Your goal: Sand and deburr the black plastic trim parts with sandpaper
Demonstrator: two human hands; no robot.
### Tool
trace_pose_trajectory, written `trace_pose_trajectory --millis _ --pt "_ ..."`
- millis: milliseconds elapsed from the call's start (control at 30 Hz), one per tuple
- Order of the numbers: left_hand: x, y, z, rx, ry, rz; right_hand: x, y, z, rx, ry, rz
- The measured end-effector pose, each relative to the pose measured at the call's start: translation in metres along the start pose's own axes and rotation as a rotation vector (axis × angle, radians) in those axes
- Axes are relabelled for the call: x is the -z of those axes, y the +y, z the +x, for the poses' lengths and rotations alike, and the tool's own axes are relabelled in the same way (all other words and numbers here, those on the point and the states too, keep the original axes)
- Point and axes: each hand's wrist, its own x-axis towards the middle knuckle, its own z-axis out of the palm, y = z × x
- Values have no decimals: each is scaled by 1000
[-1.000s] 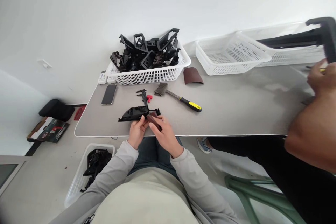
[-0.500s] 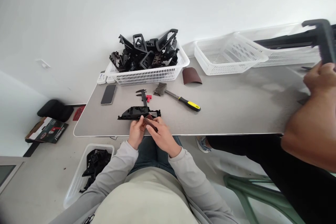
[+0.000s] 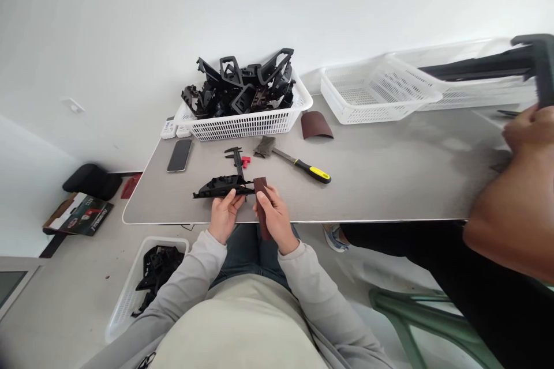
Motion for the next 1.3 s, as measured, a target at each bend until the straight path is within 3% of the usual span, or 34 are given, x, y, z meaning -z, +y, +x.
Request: trace_pose_trajectory --millis 200,300,467,567,667,800,933,1133,1300 --pt "-6 -3 -5 133 -55 -27 -4 1 -1 -27 -71 51" --pt "-11 -9 -7 125 -113 16 -5 1 -2 -32 -106 65" --pt "-14 -13 -7 100 -94 64 -1 0 -3 -42 -132 71" --pt "-13 -11 -9 74 -74 60 4 0 -1 24 -66 -38" --pt "-10 -9 -11 43 -83 72 11 -1 -1 198 -31 -224" --pt "-5 -9 -12 -4 -119 110 11 -7 -8 382 -161 -464" --pt "-1 -9 -14 -46 -173 158 8 -10 -14 400 -261 -640" --pt "1 -8 -14 -92 -178 158 9 -11 -13 415 -171 -740" --pt "-4 -7 -15 -50 -160 118 5 -12 -16 421 -230 -721"
